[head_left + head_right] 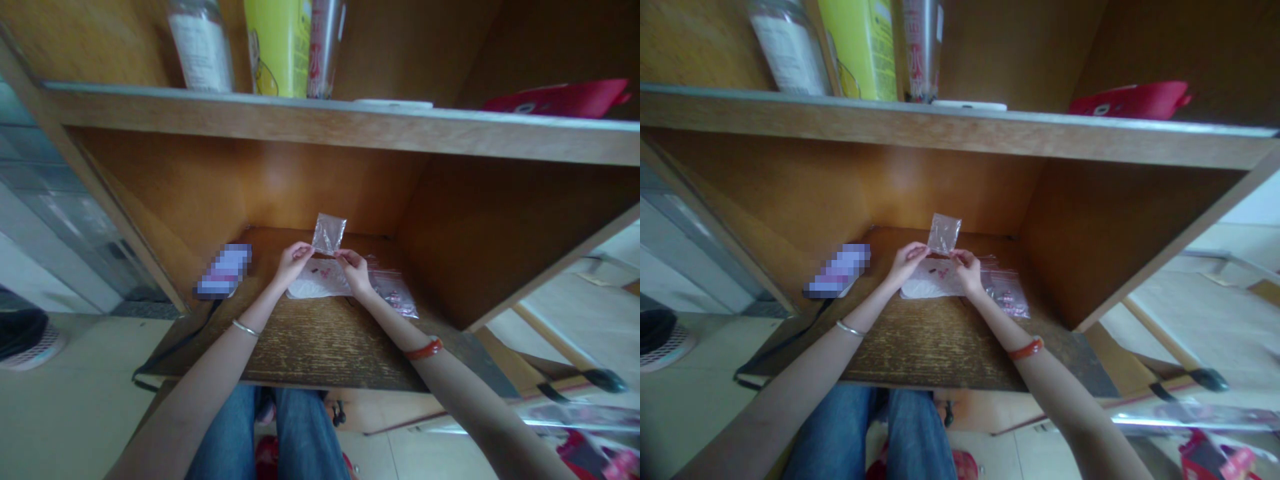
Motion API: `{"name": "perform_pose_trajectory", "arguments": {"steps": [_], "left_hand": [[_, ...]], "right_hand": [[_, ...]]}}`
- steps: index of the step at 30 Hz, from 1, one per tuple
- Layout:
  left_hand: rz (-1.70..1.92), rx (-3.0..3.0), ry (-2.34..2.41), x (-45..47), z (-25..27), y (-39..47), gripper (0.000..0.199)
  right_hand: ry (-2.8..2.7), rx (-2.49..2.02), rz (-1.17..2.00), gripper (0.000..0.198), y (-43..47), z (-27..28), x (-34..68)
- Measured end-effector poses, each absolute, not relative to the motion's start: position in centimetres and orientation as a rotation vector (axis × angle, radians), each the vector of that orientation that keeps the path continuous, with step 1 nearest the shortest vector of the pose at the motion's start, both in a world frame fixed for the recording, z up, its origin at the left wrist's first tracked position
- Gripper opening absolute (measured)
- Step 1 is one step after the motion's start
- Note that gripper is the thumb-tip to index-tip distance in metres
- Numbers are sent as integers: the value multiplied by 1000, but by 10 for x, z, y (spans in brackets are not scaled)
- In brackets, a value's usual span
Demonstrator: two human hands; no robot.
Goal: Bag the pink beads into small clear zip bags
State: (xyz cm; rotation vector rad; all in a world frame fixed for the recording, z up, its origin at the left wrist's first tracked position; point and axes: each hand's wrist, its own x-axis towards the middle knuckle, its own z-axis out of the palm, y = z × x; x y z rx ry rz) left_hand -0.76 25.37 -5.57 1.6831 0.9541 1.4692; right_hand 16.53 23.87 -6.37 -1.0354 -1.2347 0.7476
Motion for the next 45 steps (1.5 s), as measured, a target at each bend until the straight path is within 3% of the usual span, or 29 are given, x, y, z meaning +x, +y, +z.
{"name": "perform_pose_trajectory", "arguments": {"steps": [28,45], "left_hand": [[1467,1568,939,-8,-61,259,31],[1446,1600,987,-6,-61,258,30]], "right_hand": [[-1341,-1142,693,16,240,-66,166],[-1358,-1137,677,21,242,-69,167]]}}
